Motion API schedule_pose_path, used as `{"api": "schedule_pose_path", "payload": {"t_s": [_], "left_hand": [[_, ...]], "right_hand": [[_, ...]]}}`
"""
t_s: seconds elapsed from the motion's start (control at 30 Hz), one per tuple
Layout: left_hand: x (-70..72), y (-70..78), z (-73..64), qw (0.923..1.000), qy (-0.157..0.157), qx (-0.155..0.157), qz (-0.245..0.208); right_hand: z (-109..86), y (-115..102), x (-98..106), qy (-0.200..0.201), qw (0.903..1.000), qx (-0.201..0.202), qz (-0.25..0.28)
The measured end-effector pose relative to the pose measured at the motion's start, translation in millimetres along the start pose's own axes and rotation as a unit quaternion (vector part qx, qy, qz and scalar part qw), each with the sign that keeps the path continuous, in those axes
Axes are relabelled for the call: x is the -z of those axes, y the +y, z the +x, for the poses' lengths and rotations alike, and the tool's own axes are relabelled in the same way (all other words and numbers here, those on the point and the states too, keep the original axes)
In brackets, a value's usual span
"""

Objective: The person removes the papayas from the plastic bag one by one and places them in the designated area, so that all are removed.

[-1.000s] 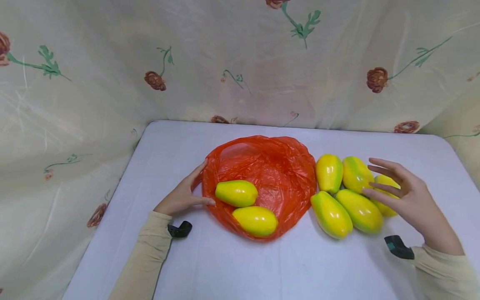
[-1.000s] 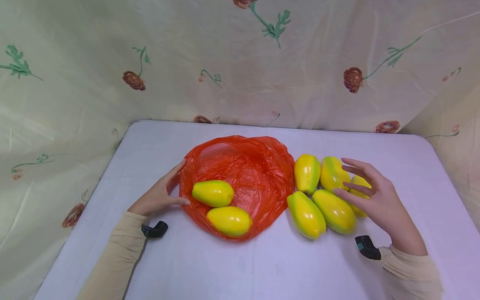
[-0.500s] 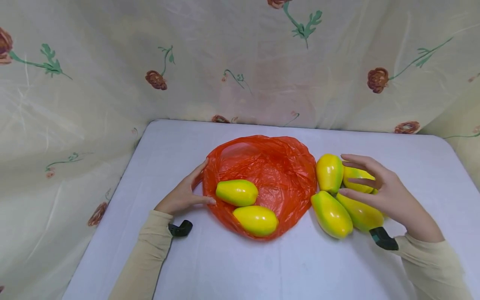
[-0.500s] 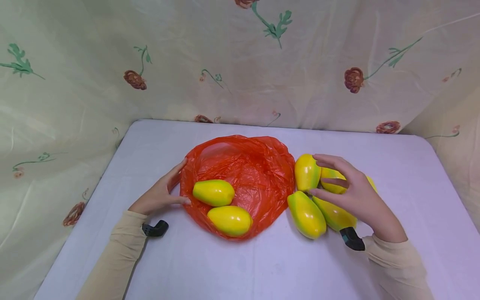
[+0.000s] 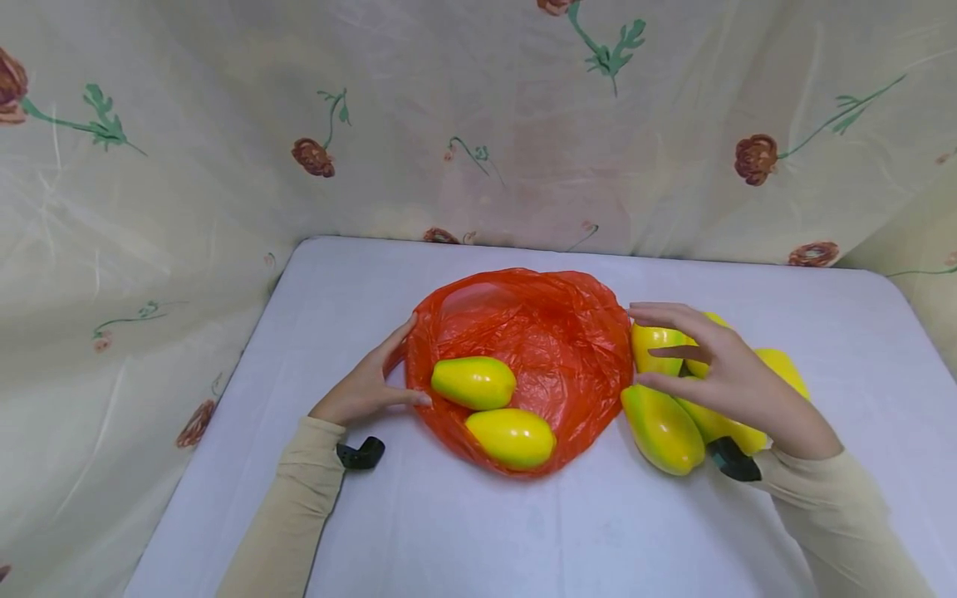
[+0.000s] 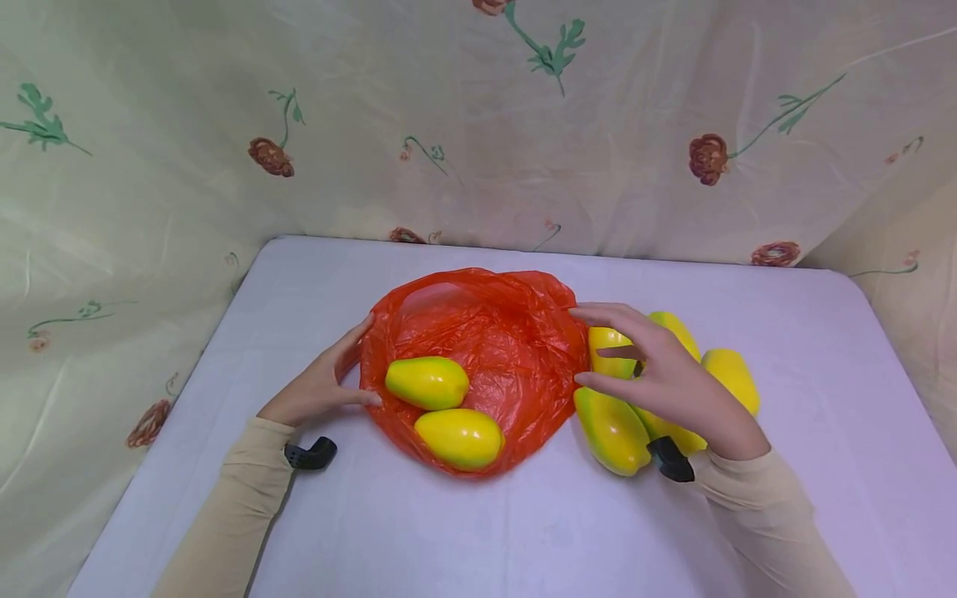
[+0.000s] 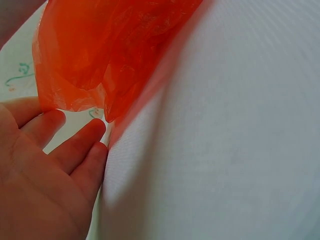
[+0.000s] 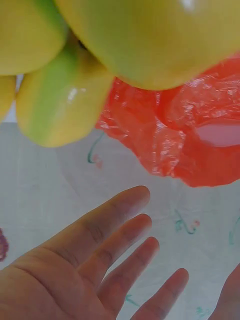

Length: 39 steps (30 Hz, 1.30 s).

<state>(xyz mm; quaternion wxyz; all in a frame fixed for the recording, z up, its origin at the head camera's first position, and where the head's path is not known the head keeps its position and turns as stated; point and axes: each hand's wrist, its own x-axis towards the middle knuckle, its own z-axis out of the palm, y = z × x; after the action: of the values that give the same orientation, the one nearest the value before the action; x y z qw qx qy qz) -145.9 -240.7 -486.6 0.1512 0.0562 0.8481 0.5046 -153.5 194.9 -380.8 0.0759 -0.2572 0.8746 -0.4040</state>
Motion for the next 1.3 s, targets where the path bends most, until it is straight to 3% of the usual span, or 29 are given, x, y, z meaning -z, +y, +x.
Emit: {"api": "schedule_pose_path", "payload": {"t_s": [0.4,0.57,0.8,1.3], "left_hand": [[2.7,32.7,-16.1,0.9998,-0.008,0.007,-0.016],[2.0,32.0,-15.6,0.9998,-0.003,0.012,-0.015],[1.6,30.0,-14.4,0.9998,-0.005,0.01,-0.014],[3.3,30.4,-14.6,0.9998,-0.011,0.01,-0.016]], "right_hand": [[19.7,-13,-13,-0.061,0.9979,0.021,-0.008],[26.7,-17,-18,-0.077,0.9958,0.047,-0.019],[34.9,-25,-27,-0.106,0.9936,0.033,-0.02],[60.1,-40,-45,-0.158,0.9846,0.075,-0.005]]}}
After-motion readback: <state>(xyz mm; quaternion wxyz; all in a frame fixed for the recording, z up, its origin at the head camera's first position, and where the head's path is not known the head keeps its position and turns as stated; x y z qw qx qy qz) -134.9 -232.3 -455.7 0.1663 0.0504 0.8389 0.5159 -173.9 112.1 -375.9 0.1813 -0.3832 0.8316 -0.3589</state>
